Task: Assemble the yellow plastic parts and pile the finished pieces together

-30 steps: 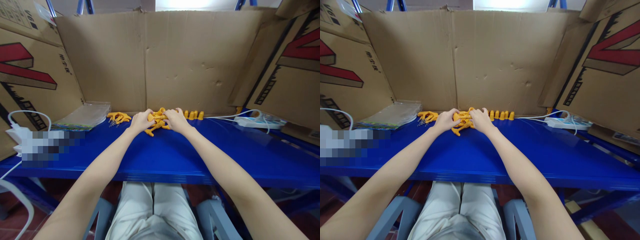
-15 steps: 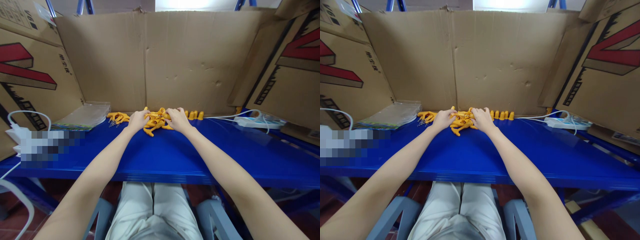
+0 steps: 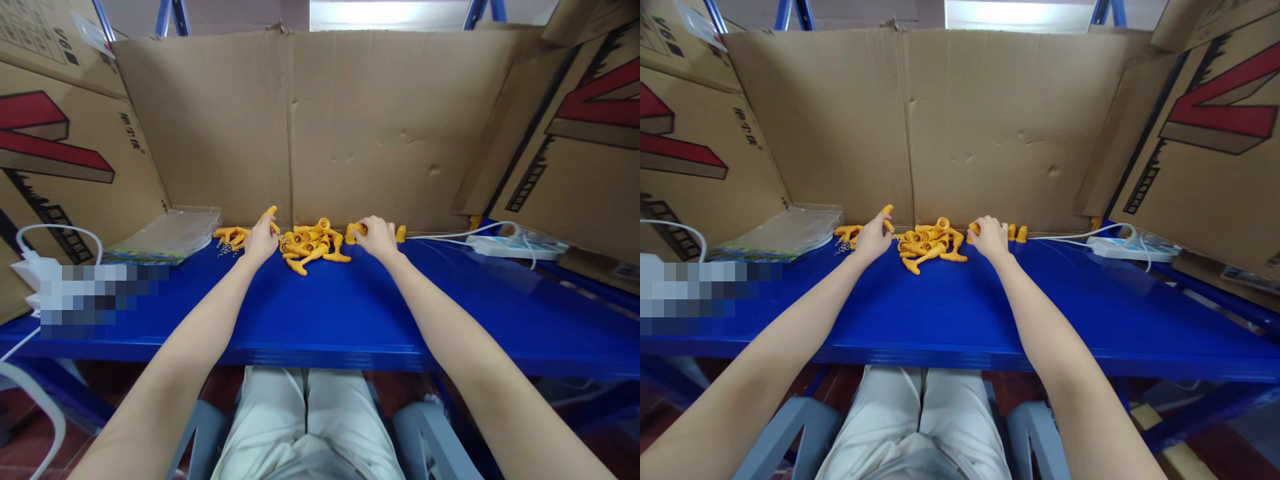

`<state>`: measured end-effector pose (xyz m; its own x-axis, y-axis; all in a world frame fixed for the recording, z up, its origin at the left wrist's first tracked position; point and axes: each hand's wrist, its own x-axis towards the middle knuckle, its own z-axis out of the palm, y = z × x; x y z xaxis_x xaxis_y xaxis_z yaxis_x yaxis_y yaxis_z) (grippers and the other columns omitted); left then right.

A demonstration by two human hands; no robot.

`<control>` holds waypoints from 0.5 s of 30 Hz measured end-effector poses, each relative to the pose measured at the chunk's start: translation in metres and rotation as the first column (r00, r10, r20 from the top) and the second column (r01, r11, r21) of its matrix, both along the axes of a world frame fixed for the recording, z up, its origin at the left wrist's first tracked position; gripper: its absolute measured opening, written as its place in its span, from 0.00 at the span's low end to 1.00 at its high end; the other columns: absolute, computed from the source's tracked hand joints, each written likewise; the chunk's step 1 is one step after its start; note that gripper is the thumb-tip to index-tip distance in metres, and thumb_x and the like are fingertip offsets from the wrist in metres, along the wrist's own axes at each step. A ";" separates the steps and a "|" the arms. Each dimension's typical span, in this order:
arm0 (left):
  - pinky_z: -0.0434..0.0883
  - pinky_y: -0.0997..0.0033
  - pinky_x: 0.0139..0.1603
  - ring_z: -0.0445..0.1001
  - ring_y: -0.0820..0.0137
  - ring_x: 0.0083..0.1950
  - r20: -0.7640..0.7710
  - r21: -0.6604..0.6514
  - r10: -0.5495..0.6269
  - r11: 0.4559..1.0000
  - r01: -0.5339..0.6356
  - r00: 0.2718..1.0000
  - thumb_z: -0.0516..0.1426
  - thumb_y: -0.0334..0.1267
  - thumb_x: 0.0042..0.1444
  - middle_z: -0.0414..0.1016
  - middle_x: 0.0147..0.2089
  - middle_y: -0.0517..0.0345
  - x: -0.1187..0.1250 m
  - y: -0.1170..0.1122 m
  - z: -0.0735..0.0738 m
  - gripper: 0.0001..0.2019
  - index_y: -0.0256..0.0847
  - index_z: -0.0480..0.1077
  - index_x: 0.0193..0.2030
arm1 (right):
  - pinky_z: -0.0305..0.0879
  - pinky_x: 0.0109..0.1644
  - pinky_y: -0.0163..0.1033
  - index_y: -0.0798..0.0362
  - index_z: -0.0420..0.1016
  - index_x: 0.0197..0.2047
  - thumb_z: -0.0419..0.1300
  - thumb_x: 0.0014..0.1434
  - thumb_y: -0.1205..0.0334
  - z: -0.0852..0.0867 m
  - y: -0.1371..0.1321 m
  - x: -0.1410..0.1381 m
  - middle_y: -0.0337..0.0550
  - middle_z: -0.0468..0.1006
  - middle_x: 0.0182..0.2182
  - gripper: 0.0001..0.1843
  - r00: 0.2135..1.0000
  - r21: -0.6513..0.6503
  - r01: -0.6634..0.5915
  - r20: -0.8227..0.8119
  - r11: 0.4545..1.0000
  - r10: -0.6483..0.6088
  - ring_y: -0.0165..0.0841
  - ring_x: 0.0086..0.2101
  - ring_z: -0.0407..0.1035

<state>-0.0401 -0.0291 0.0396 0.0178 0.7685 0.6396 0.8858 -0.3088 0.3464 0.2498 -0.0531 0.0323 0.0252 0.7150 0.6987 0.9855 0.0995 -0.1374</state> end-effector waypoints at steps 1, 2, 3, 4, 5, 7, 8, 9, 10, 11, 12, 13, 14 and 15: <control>0.70 0.63 0.49 0.74 0.61 0.50 0.006 0.003 -0.006 1.000 0.006 1.000 0.52 0.29 0.52 0.76 0.50 0.50 0.000 0.001 -0.001 0.23 0.45 0.66 0.56 | 0.56 0.44 0.47 0.53 0.75 0.42 0.54 0.61 0.57 -0.002 0.003 0.009 0.54 0.76 0.43 0.13 0.999 0.015 0.034 -0.039 0.999 -0.034 0.46 0.44 0.67; 0.70 0.61 0.51 0.74 0.60 0.51 0.013 0.007 -0.010 1.000 0.009 1.000 0.52 0.29 0.52 0.74 0.52 0.49 -0.001 0.001 -0.001 0.24 0.45 0.65 0.57 | 0.57 0.44 0.47 0.53 0.75 0.43 0.54 0.60 0.56 -0.004 0.006 0.018 0.54 0.76 0.43 0.13 0.995 0.023 0.065 -0.076 0.998 -0.063 0.46 0.44 0.67; 0.70 0.60 0.52 0.73 0.60 0.52 0.019 0.010 -0.012 1.000 0.011 1.000 0.52 0.29 0.51 0.73 0.53 0.48 -0.001 0.001 -0.002 0.25 0.44 0.64 0.58 | 0.58 0.44 0.47 0.54 0.76 0.43 0.54 0.60 0.56 -0.007 0.009 0.027 0.55 0.76 0.43 0.14 0.990 0.019 0.093 -0.112 0.995 -0.090 0.46 0.44 0.67; 0.70 0.59 0.53 0.73 0.59 0.52 0.023 0.008 -0.012 1.000 0.011 1.000 0.52 0.29 0.51 0.73 0.54 0.48 -0.001 0.001 -0.002 0.26 0.44 0.64 0.58 | 0.59 0.44 0.47 0.55 0.76 0.43 0.55 0.59 0.57 -0.010 0.011 0.036 0.56 0.76 0.43 0.14 0.983 0.004 0.114 -0.149 0.993 -0.112 0.46 0.44 0.68; 0.70 0.58 0.53 0.73 0.58 0.51 0.027 0.001 -0.011 1.000 0.011 1.000 0.52 0.28 0.51 0.72 0.55 0.47 -0.001 0.001 -0.002 0.26 0.44 0.63 0.59 | 0.60 0.44 0.47 0.56 0.76 0.43 0.55 0.59 0.57 -0.013 0.013 0.044 0.57 0.76 0.43 0.14 0.975 -0.020 0.125 -0.183 0.992 -0.127 0.46 0.44 0.68; 0.70 0.56 0.52 0.74 0.57 0.50 0.030 -0.027 -0.014 1.000 0.015 0.999 0.52 0.29 0.52 0.71 0.56 0.44 0.000 0.001 -0.002 0.26 0.42 0.62 0.60 | 0.63 0.44 0.44 0.58 0.76 0.42 0.57 0.57 0.59 -0.022 0.016 0.059 0.58 0.77 0.41 0.13 0.959 -0.105 0.114 -0.247 0.988 -0.137 0.44 0.42 0.70; 0.70 0.55 0.52 0.74 0.57 0.49 0.031 -0.041 -0.016 0.999 0.018 0.999 0.52 0.29 0.52 0.70 0.56 0.43 0.000 0.001 -0.001 0.26 0.41 0.62 0.60 | 0.64 0.43 0.43 0.57 0.77 0.41 0.58 0.57 0.60 -0.026 0.018 0.065 0.56 0.78 0.39 0.12 0.951 -0.165 0.093 -0.276 0.982 -0.136 0.43 0.41 0.71; 0.70 0.54 0.52 0.74 0.57 0.49 0.031 -0.053 -0.017 0.998 0.019 0.999 0.52 0.30 0.52 0.69 0.57 0.43 0.000 0.001 -0.001 0.26 0.41 0.61 0.60 | 0.65 0.43 0.43 0.56 0.76 0.40 0.59 0.57 0.60 -0.031 0.019 0.070 0.55 0.79 0.38 0.11 0.943 -0.215 0.073 -0.303 0.974 -0.138 0.43 0.40 0.72; 0.70 0.54 0.53 0.74 0.57 0.50 0.033 -0.062 -0.014 0.998 0.016 0.999 0.52 0.30 0.53 0.69 0.58 0.43 0.000 0.001 -0.001 0.26 0.41 0.61 0.61 | 0.66 0.43 0.42 0.56 0.76 0.39 0.59 0.57 0.61 -0.035 0.020 0.074 0.53 0.79 0.37 0.09 0.934 -0.256 0.060 -0.326 0.965 -0.144 0.42 0.40 0.73; 0.70 0.54 0.54 0.74 0.57 0.50 0.033 -0.071 -0.007 0.997 0.009 0.999 0.52 0.30 0.53 0.68 0.58 0.43 0.000 0.001 0.000 0.26 0.41 0.61 0.61 | 0.67 0.44 0.42 0.55 0.76 0.37 0.60 0.56 0.61 -0.039 0.022 0.077 0.52 0.79 0.36 0.08 0.927 -0.292 0.055 -0.341 0.955 -0.157 0.42 0.40 0.74; 0.69 0.55 0.54 0.74 0.57 0.51 0.033 -0.078 0.001 0.997 0.002 0.999 0.52 0.31 0.54 0.68 0.58 0.44 0.000 0.001 0.000 0.26 0.41 0.61 0.61 | 0.67 0.45 0.42 0.55 0.76 0.37 0.61 0.55 0.62 -0.041 0.023 0.079 0.51 0.79 0.36 0.07 0.921 -0.318 0.057 -0.349 0.946 -0.172 0.42 0.40 0.74; 0.69 0.56 0.55 0.74 0.58 0.51 0.032 -0.084 0.009 0.996 -0.007 0.999 0.51 0.31 0.54 0.68 0.58 0.44 0.000 0.001 0.000 0.26 0.41 0.60 0.61 | 0.67 0.46 0.41 0.55 0.75 0.36 0.62 0.54 0.64 -0.043 0.025 0.079 0.50 0.79 0.36 0.06 0.916 -0.335 0.065 -0.353 0.940 -0.189 0.42 0.41 0.74; 0.69 0.56 0.55 0.74 0.58 0.51 0.031 -0.089 0.016 0.996 -0.013 0.999 0.51 0.31 0.54 0.68 0.59 0.44 0.001 0.000 0.000 0.26 0.40 0.60 0.61 | 0.67 0.46 0.41 0.56 0.75 0.36 0.63 0.53 0.65 -0.045 0.026 0.079 0.50 0.79 0.36 0.06 0.911 -0.343 0.078 -0.357 0.936 -0.207 0.42 0.41 0.74; 0.69 0.57 0.55 0.73 0.58 0.52 0.029 -0.091 0.020 0.996 -0.017 0.999 0.51 0.31 0.54 0.67 0.59 0.44 0.001 0.000 0.001 0.26 0.40 0.60 0.62 | 0.68 0.47 0.41 0.56 0.75 0.37 0.63 0.53 0.67 -0.046 0.028 0.078 0.50 0.79 0.37 0.07 0.905 -0.344 0.092 -0.362 0.934 -0.222 0.41 0.42 0.74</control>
<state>-0.0395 -0.0287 0.0402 -0.0152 0.8235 0.5671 0.8798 -0.2585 0.3990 0.3281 -0.0249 -0.0133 0.3784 0.8568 0.3502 0.8442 -0.1643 -0.5102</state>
